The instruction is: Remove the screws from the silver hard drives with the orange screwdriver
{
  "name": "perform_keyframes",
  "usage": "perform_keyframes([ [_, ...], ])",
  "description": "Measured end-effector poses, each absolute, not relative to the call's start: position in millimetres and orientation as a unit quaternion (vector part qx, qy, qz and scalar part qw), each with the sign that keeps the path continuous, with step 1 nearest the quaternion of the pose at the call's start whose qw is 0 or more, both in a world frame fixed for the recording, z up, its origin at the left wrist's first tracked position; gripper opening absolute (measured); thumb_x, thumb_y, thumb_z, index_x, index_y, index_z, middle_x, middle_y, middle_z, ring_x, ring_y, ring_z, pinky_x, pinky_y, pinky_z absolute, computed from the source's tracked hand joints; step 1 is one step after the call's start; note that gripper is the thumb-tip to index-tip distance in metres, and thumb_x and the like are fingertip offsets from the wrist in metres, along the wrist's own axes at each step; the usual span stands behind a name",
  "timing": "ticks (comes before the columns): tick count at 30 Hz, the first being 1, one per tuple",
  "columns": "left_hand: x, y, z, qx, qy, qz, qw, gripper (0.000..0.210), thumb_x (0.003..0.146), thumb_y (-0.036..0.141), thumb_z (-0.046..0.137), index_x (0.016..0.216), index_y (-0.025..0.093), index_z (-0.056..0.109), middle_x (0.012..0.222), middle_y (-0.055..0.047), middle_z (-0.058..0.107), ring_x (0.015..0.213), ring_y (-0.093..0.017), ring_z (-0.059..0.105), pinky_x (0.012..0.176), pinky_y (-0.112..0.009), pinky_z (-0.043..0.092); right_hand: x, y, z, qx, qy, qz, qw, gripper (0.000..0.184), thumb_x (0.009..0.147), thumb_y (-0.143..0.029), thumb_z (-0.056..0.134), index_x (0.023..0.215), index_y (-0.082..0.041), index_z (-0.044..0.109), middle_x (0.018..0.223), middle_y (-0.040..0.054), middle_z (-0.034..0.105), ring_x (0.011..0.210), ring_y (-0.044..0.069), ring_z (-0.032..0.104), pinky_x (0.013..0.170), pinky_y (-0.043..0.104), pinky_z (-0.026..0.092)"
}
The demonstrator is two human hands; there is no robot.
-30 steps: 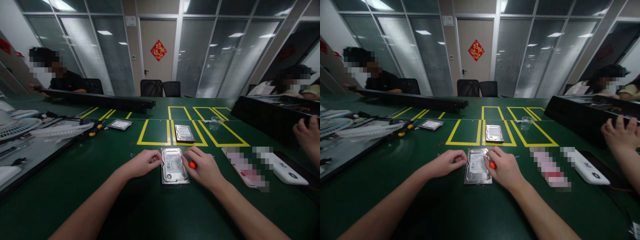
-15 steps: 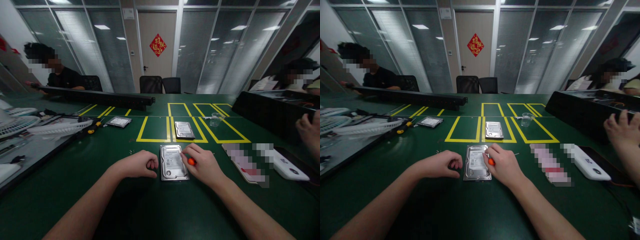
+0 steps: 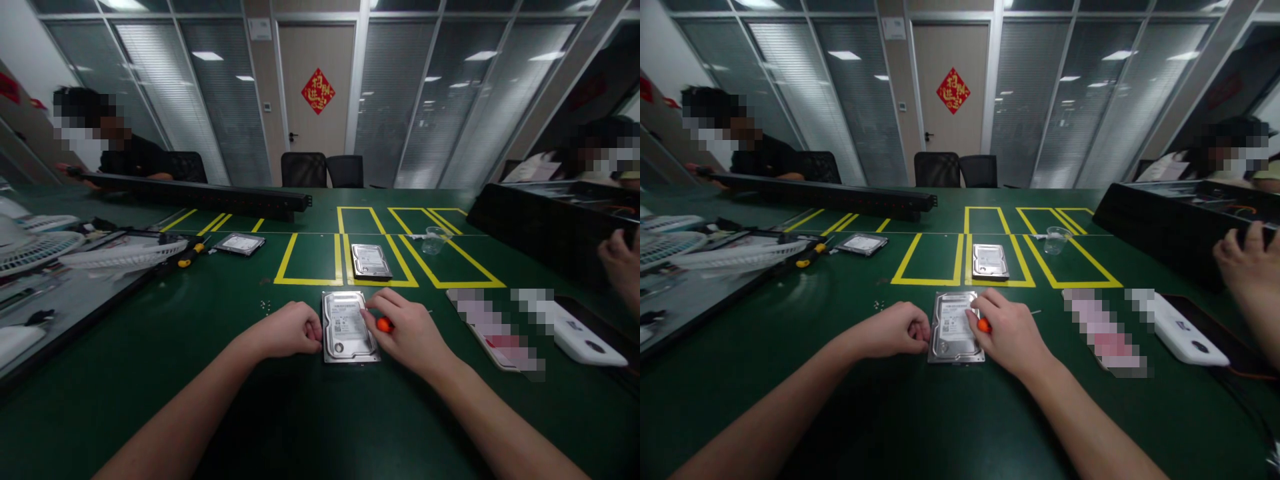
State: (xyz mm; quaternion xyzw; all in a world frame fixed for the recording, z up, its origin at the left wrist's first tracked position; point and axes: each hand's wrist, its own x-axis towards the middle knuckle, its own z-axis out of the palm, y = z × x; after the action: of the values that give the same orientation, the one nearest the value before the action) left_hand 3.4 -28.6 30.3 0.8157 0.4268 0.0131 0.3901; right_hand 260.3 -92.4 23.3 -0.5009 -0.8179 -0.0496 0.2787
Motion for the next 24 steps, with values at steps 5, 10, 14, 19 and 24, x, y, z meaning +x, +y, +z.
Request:
perform_keyframes([
  [5,5.9,-31.4,31.1,0.820,0.435,0.027,0.372,0.012,0.075,0.019,0.070,0.083,0.018,0.079,0.080,-0.003,0.077,0.072,-0.018,0.070,0.059,-0.024,0.049,258.9,-93.3,25.2,-0.501,-0.819,-0.044,0.277,0.017,0.100,-0.028,0.055,0.101,-0.019,0.069,0.102,0.0085,0.070,0.082,0.020,0.068,0.069,0.032,0.054],
  [10,6.0,-30.2,30.0,0.827,0.437,0.033,0.352,0.012,0.076,0.019,0.069,0.082,0.018,0.078,0.078,-0.002,0.076,0.069,-0.018,0.068,0.058,-0.025,0.047,259.4,-93.3,24.5,-0.498,-0.819,-0.044,0.280,0.016,0.100,-0.028,0.055,0.102,-0.019,0.069,0.103,0.0093,0.071,0.082,0.020,0.068,0.071,0.032,0.055],
  [14,5.8,-26.4,27.5,0.818,0.458,0.044,0.344,0.012,0.075,0.018,0.069,0.083,0.017,0.078,0.076,-0.002,0.075,0.068,-0.017,0.067,0.056,-0.024,0.046,259.5,-93.3,23.7,-0.502,-0.819,-0.042,0.274,0.016,0.101,-0.028,0.055,0.101,-0.019,0.068,0.102,0.0089,0.070,0.083,0.020,0.068,0.072,0.033,0.055],
  [19,6.5,-23.9,22.6,0.801,0.471,0.067,0.364,0.015,0.074,0.016,0.070,0.087,0.015,0.077,0.080,-0.003,0.075,0.070,-0.017,0.066,0.058,-0.024,0.047,259.0,-93.2,24.7,-0.507,-0.818,-0.038,0.268,0.017,0.101,-0.030,0.054,0.099,-0.019,0.068,0.101,0.0079,0.069,0.081,0.020,0.068,0.070,0.033,0.054],
  [24,8.4,-25.2,22.5,0.806,0.468,0.066,0.356,0.012,0.077,0.019,0.068,0.085,0.016,0.076,0.079,-0.003,0.074,0.069,-0.017,0.064,0.059,-0.025,0.046,258.4,-93.2,25.6,-0.504,-0.820,-0.035,0.268,0.017,0.101,-0.030,0.055,0.099,-0.019,0.068,0.101,0.0083,0.069,0.081,0.019,0.067,0.070,0.032,0.054],
])
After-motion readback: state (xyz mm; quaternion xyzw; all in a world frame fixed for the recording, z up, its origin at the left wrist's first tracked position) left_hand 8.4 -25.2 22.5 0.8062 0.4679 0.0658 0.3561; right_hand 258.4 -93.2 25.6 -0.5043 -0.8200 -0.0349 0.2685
